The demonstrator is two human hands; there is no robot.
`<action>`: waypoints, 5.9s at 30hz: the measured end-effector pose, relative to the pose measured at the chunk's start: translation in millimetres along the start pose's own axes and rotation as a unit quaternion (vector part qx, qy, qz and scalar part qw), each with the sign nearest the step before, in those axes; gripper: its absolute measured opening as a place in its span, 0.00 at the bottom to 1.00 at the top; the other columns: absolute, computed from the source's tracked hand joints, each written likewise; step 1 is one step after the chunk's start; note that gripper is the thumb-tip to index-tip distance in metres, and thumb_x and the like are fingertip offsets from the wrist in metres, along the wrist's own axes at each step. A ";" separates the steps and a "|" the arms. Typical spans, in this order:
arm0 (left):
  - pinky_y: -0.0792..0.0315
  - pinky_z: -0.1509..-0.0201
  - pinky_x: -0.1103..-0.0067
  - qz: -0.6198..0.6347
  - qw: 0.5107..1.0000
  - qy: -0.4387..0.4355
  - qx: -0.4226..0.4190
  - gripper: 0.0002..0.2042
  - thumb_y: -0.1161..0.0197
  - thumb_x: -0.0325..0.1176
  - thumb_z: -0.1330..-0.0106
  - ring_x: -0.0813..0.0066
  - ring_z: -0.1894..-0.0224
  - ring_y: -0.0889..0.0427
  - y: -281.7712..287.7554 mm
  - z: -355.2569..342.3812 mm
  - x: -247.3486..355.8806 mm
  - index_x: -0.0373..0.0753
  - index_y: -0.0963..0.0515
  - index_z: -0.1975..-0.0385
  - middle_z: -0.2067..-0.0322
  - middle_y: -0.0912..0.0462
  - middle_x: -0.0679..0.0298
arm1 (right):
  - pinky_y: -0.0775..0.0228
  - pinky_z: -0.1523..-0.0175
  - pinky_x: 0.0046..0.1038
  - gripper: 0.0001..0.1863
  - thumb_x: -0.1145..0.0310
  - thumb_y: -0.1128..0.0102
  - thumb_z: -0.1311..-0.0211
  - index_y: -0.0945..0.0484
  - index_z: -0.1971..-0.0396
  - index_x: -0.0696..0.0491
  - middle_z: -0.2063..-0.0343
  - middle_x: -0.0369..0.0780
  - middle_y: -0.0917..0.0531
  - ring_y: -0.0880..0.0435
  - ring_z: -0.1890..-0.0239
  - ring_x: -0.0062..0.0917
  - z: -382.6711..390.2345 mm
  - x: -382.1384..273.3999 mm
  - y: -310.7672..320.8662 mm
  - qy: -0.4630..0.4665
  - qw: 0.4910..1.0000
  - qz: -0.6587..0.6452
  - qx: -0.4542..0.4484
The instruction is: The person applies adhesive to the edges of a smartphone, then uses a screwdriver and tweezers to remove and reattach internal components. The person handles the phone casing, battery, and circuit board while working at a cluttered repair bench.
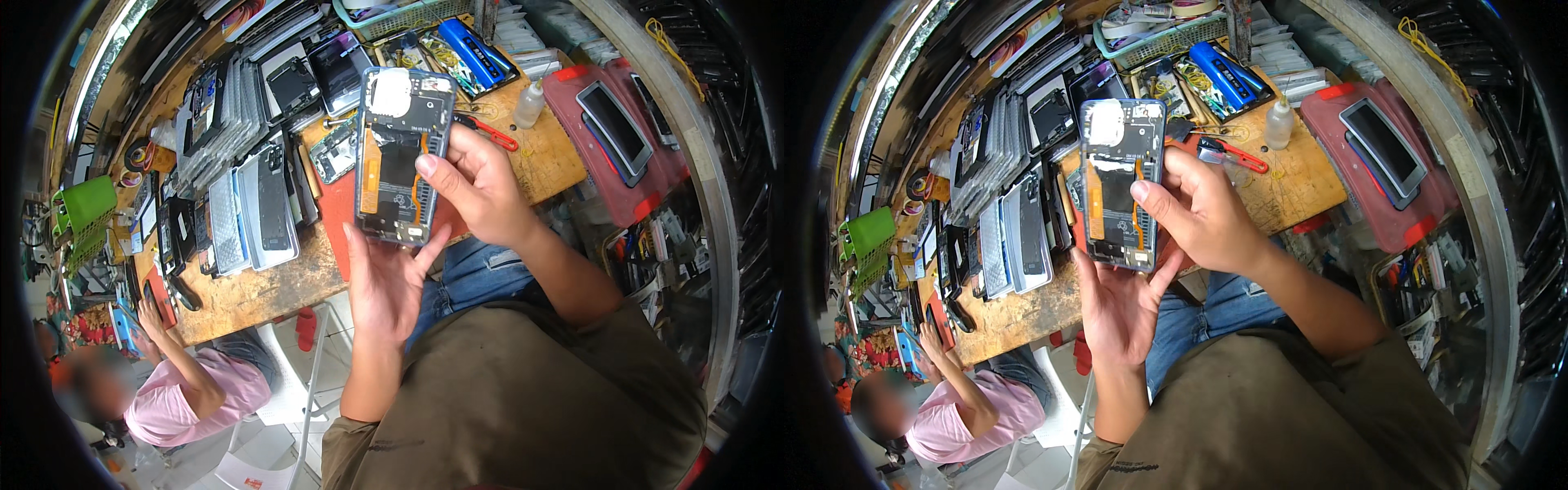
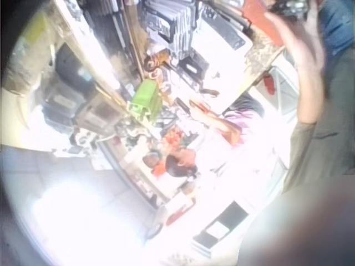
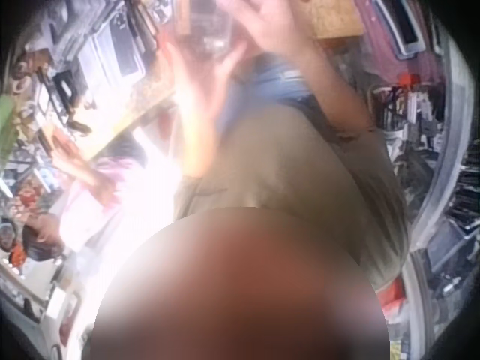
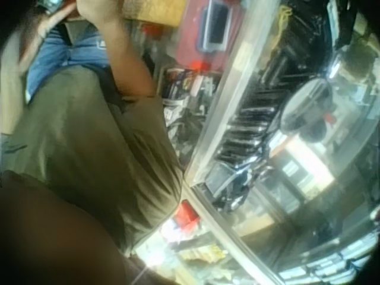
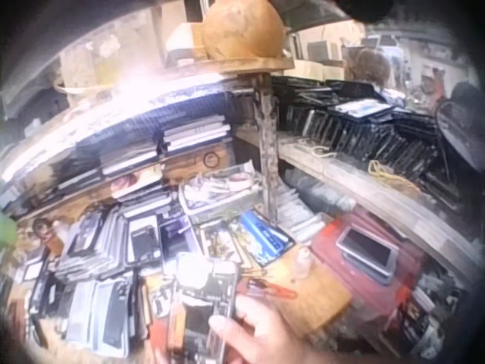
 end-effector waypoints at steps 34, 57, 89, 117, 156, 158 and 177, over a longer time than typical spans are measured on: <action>0.26 0.27 0.57 -0.125 0.985 -0.099 -0.063 0.46 0.35 0.59 0.26 0.50 0.28 0.26 39.1 17.2 25.8 0.35 0.48 0.20 0.29 0.31 0.41 | 0.21 0.68 0.16 0.18 0.61 0.43 0.16 0.19 0.44 0.61 0.62 0.33 0.14 0.17 0.68 0.10 44.4 5.7 -20.9 -0.300 0.937 -0.058 -0.169; 0.21 0.34 0.62 -0.239 0.946 -0.218 -0.010 0.39 0.28 0.36 0.27 0.56 0.35 0.20 39.5 11.7 38.9 0.37 0.44 0.22 0.35 0.24 0.49 | 0.21 0.43 0.36 0.36 0.63 0.15 0.48 0.20 0.39 0.58 0.43 0.47 0.18 0.16 0.44 0.36 52.6 -3.8 -29.6 -0.015 0.948 0.290 -0.131; 0.19 0.61 0.82 -0.618 0.730 -0.240 0.166 0.09 0.37 0.28 0.21 0.81 0.59 0.18 82.8 68.6 30.2 0.31 0.19 0.48 0.55 0.17 0.62 | 0.18 0.57 0.42 0.12 0.68 0.33 0.30 0.16 0.54 0.61 0.64 0.48 0.09 0.08 0.62 0.40 -92.5 -13.4 87.4 0.000 0.869 0.476 0.135; 0.27 0.47 0.64 -0.705 0.586 -0.399 0.010 0.08 0.35 0.19 0.36 0.54 0.56 0.16 65.9 9.5 46.2 0.34 0.16 0.58 0.64 0.16 0.54 | 0.20 0.59 0.42 0.10 0.76 0.32 0.38 0.20 0.59 0.60 0.65 0.48 0.17 0.13 0.65 0.41 -66.4 -8.6 59.8 0.125 0.791 0.594 0.078; 0.27 0.56 0.67 -0.686 0.569 -0.453 0.028 0.07 0.33 0.22 0.38 0.58 0.65 0.18 82.8 12.7 47.7 0.34 0.16 0.61 0.70 0.17 0.56 | 0.20 0.64 0.35 0.08 0.70 0.43 0.23 0.24 0.52 0.58 0.72 0.45 0.11 0.11 0.73 0.34 -129.6 -32.3 46.4 0.183 0.812 0.554 0.004; 0.30 0.51 0.67 -0.706 0.570 -0.420 0.012 0.10 0.31 0.26 0.40 0.58 0.61 0.18 75.2 12.3 47.6 0.36 0.16 0.59 0.67 0.17 0.59 | 0.20 0.65 0.34 0.08 0.70 0.44 0.21 0.25 0.52 0.58 0.71 0.44 0.11 0.10 0.72 0.32 -99.3 -50.6 35.0 0.164 0.814 0.557 -0.012; 0.32 0.42 0.65 -0.750 0.576 -0.323 0.026 0.15 0.24 0.32 0.41 0.59 0.52 0.19 37.1 15.4 21.3 0.39 0.16 0.55 0.60 0.16 0.61 | 0.19 0.59 0.32 0.08 0.81 0.39 0.29 0.29 0.55 0.59 0.65 0.44 0.16 0.10 0.62 0.33 -13.6 -8.6 16.5 0.001 0.909 0.390 -0.146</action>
Point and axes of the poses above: each hand's wrist, its own z-axis away from the middle knuckle, its own y-axis out of the back of the hand, x = y × z, the point moved 3 cm from there along -z, towards the middle knuckle
